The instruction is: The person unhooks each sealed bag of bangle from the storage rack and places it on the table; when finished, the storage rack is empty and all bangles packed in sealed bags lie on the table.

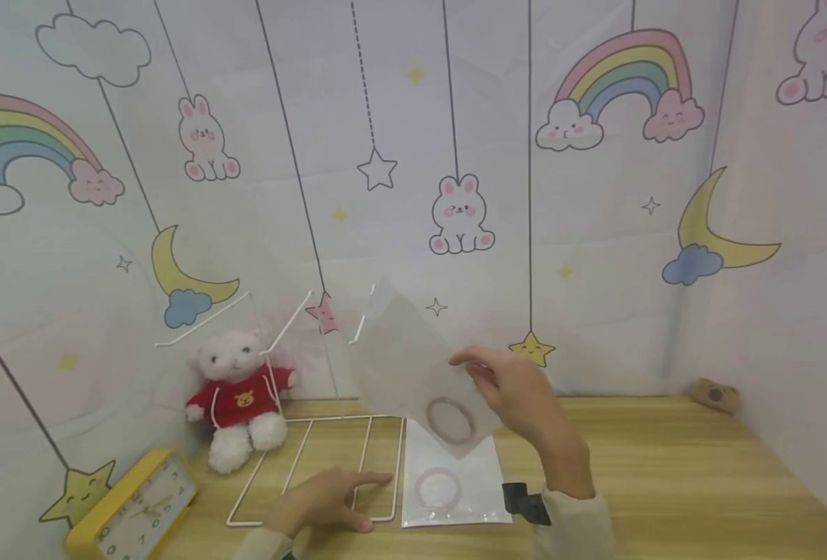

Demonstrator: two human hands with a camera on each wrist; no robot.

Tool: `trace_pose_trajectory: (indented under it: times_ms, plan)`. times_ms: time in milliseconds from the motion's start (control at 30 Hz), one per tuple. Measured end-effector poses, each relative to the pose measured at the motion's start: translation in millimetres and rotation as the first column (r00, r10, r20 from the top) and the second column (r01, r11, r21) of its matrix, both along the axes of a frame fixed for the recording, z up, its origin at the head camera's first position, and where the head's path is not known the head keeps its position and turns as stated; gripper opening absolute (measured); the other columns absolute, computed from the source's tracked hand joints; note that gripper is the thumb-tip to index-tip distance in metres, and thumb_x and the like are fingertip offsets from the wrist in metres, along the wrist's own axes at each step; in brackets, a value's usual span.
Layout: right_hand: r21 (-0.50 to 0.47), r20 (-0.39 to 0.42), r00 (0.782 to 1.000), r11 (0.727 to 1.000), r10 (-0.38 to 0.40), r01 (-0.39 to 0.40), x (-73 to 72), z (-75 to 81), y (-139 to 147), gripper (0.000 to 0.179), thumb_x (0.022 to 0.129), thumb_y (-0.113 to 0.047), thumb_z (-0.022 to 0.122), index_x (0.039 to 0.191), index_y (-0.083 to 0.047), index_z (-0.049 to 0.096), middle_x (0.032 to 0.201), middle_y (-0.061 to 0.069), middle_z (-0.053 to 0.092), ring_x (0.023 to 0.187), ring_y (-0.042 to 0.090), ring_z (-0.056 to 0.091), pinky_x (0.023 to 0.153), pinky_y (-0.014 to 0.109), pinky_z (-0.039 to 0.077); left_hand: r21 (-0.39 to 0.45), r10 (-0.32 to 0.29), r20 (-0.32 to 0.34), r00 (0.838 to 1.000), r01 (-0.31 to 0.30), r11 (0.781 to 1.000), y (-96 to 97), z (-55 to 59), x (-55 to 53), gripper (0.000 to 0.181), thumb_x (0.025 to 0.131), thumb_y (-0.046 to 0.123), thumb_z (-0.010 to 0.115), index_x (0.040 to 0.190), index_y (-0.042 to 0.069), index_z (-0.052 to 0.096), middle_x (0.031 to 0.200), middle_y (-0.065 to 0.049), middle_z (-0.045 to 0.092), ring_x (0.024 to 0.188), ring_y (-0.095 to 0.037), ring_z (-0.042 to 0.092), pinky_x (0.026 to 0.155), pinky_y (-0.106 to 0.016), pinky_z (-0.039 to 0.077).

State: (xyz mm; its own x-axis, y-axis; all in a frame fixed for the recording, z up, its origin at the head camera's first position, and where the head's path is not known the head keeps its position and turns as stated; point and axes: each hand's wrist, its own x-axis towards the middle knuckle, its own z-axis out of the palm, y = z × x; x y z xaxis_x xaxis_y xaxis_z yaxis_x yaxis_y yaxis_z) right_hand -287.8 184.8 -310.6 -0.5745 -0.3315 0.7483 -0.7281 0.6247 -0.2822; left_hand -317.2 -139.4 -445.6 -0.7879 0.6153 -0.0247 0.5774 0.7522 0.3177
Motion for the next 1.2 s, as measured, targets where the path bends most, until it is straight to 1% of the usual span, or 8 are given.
trace_pose_trajectory:
  times_ms: [133,300,400,500,733,933,1133,1200]
  plan:
    - [-0.035,0.011,1.000,0.999,0.026,-0.026,4.6,3.5,4,0.025,0.092,0.004,0.067,0.106,-0.016,0.076,0.103,-0.004,0.075,0.088,0.009,0.066,0.072,0.030,0.056,0.005,0.001,0.005,1.000,-0.001,1.000,-0.2,1.0,-0.1,0.070,0.075,0.037,0.086,0.139,0.025,0.061,0.113,-0.012,0.070,0.093,-0.014,0.060,0.088,-0.038,0.052]
    - [-0.059,0.046,0.998,0.998,0.039,-0.036,10.5,5.9,9,0.026,0.094,0.002,0.066,0.109,-0.017,0.075,0.103,-0.005,0.074,0.084,0.009,0.065,0.071,0.028,0.057,0.002,0.008,0.013,1.000,-0.008,1.000,-1.0,0.4,-0.5,0.070,0.075,0.038,0.086,0.139,0.026,0.060,0.112,-0.010,0.070,0.090,-0.013,0.058,0.087,-0.037,0.051]
    - [-0.062,0.034,0.998,0.997,0.046,-0.044,14.1,7.9,10,0.028,0.095,0.002,0.065,0.111,-0.018,0.075,0.104,-0.005,0.073,0.085,0.009,0.065,0.074,0.030,0.057,-0.001,0.013,0.013,1.000,-0.013,1.000,-1.4,-0.5,-0.6,0.070,0.075,0.038,0.086,0.139,0.026,0.060,0.113,-0.010,0.070,0.093,-0.015,0.059,0.088,-0.038,0.051]
    - [-0.060,0.013,0.998,0.996,0.059,-0.058,17.6,10.1,10,0.029,0.095,0.002,0.064,0.112,-0.019,0.074,0.108,-0.005,0.074,0.092,0.010,0.067,0.079,0.031,0.058,0.001,0.015,0.013,1.000,-0.015,1.000,-1.4,-0.8,-0.2,0.069,0.075,0.038,0.086,0.139,0.026,0.060,0.114,-0.010,0.070,0.095,-0.016,0.060,0.088,-0.038,0.051]
    - [-0.049,-0.008,0.996,0.995,0.085,-0.085,26.5,14.2,12,0.030,0.093,0.004,0.065,0.112,-0.018,0.075,0.108,-0.006,0.074,0.097,0.011,0.068,0.084,0.019,0.053,0.000,0.028,0.019,0.999,-0.028,1.000,-1.4,-1.4,0.4,0.069,0.076,0.038,0.086,0.139,0.027,0.060,0.119,-0.011,0.069,0.103,-0.022,0.062,0.091,-0.041,0.050]
    - [-0.046,-0.012,0.992,0.991,0.123,-0.123,35.3,19.2,14,0.031,0.092,0.006,0.066,0.111,-0.017,0.075,0.108,-0.003,0.074,0.097,0.012,0.069,0.083,0.016,0.052,-0.016,0.018,0.007,1.000,-0.018,1.000,-0.6,-2.0,-1.5,0.069,0.076,0.040,0.085,0.140,0.028,0.060,0.122,-0.012,0.069,0.107,-0.024,0.063,0.092,-0.042,0.051]
    - [-0.059,-0.013,0.989,0.987,0.149,-0.149,40.8,20.7,16,0.034,0.089,0.008,0.068,0.111,-0.017,0.075,0.108,-0.003,0.073,0.095,0.011,0.068,0.080,0.016,0.053,-0.013,0.009,0.011,1.000,-0.009,1.000,0.8,-0.4,-1.4,0.069,0.076,0.039,0.085,0.139,0.027,0.061,0.121,-0.012,0.069,0.104,-0.019,0.063,0.092,-0.040,0.051]
    - [-0.061,-0.009,0.989,0.988,0.144,-0.145,42.2,21.3,17,0.034,0.089,0.008,0.069,0.111,-0.018,0.075,0.108,-0.004,0.073,0.094,0.010,0.068,0.079,0.016,0.053,-0.009,0.001,0.006,1.000,-0.001,1.000,0.5,0.2,-0.8,0.069,0.076,0.038,0.085,0.139,0.025,0.061,0.118,-0.012,0.070,0.099,-0.016,0.063,0.090,-0.039,0.052]
